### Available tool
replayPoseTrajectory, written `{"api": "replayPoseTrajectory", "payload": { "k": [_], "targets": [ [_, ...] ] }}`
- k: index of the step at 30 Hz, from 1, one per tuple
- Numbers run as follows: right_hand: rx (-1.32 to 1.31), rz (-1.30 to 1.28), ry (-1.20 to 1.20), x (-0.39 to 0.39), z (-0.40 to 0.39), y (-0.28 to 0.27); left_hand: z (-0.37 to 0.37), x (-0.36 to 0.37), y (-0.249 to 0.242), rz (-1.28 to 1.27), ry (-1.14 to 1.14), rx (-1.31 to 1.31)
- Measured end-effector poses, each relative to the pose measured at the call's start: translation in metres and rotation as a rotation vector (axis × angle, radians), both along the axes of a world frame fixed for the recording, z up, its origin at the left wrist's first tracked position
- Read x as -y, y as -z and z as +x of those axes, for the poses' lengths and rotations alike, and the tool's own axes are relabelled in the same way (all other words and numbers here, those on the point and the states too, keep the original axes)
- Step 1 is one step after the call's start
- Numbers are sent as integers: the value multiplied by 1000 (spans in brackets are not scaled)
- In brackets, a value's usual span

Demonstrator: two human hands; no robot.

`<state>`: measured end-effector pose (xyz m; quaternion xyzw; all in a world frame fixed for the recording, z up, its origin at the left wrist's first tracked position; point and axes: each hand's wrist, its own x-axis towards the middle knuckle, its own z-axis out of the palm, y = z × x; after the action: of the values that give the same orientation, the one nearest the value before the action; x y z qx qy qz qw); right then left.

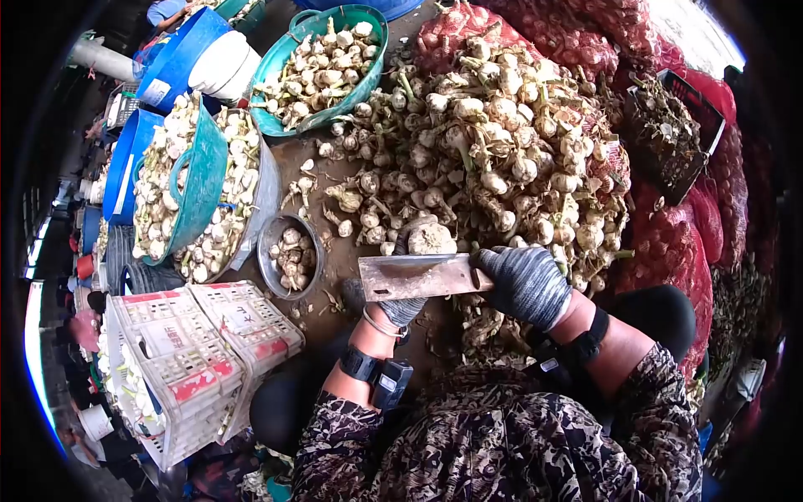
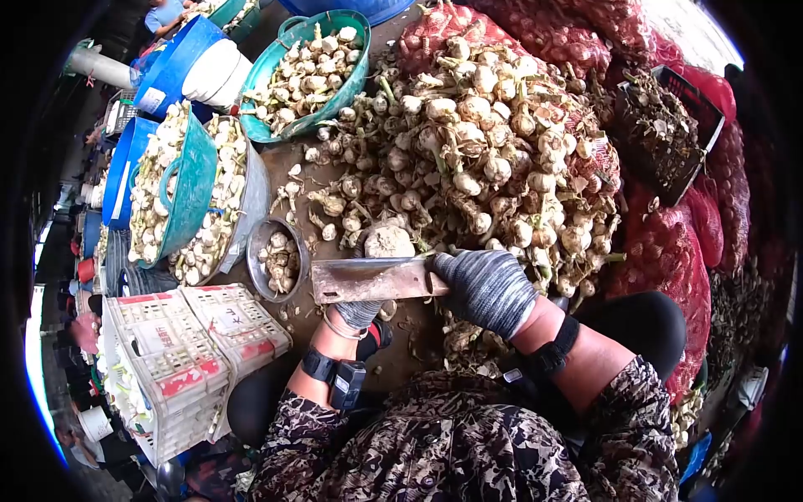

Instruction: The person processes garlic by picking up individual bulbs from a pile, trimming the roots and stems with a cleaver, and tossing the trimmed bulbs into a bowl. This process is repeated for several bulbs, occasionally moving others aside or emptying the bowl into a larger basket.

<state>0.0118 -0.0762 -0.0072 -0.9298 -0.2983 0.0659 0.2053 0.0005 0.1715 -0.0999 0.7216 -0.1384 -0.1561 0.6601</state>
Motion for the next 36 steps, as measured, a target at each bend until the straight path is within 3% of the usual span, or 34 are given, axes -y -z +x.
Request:
{"api": "replayPoseTrajectory", "payload": {
  "k": [1,3,4,6,7,8,10,11,12,14,15,16,17,18,19,20,21,22,24,26,27,28,30,32,34,35,36],
  "targets": [
    [-24,2,-6,-2,-3,-2,-9,-2,5,2,-1,1],
    [-44,5,-8,-2,-9,-3,-19,1,2,-757,38,-290],
    [-80,26,-5,-2,-13,1,-23,1,-7,-754,41,-288],
    [-112,50,0,1,-18,10,-31,1,-30,-113,3,-153],
    [-113,26,17,4,-18,15,-34,1,-9,-393,97,-181],
    [-114,2,34,6,-19,18,-42,-6,8,-391,102,-177],
    [-133,-11,38,12,-21,19,-46,0,-14,344,140,194],
    [-140,-15,23,17,-22,26,-47,8,-20,211,85,175],
    [-145,-18,6,19,-22,29,-48,16,-21,210,89,179],
    [-152,-35,13,22,-23,28,-49,30,-22,167,-161,284],
    [-135,-34,10,23,-23,29,-47,36,-42,228,-177,383],
    [-119,-32,7,23,-23,32,-50,38,-50,225,-173,388],
    [-90,-46,36,27,-20,41,-56,38,-56,143,-229,235],
    [-226,-39,363,28,-10,48,-58,39,-65,61,-282,82],
    [-283,-12,453,41,3,49,-58,45,-89,123,-293,428],
    [-339,20,537,54,12,51,-60,45,-104,172,-292,530],
    [-280,274,466,53,10,65,-53,43,-103,171,-328,484],
    [-391,673,410,40,4,56,-53,42,-99,167,-369,416],
    [-752,950,374,16,-8,36,-35,46,-81,71,-410,335],
    [-1119,1119,284,6,-18,22,-31,48,-72,378,-304,679],
    [-1194,1243,246,-4,-22,8,-33,48,-77,413,-232,640],
    [-899,1019,220,-5,-19,0,-36,50,-71,320,-257,605],
    [-788,1048,153,-4,-16,1,-41,49,-67,1,-353,280],
    [-746,1007,154,-4,-19,6,-39,45,-56,-566,-436,-289],
    [-756,867,133,-4,-22,-3,-29,41,-63,-916,-295,-693],
    [-665,815,99,-6,-22,19,-28,45,-68,-873,-230,-635],
    [-552,740,47,-3,-20,31,-23,35,-13,-909,-101,-587]
  ]
}}
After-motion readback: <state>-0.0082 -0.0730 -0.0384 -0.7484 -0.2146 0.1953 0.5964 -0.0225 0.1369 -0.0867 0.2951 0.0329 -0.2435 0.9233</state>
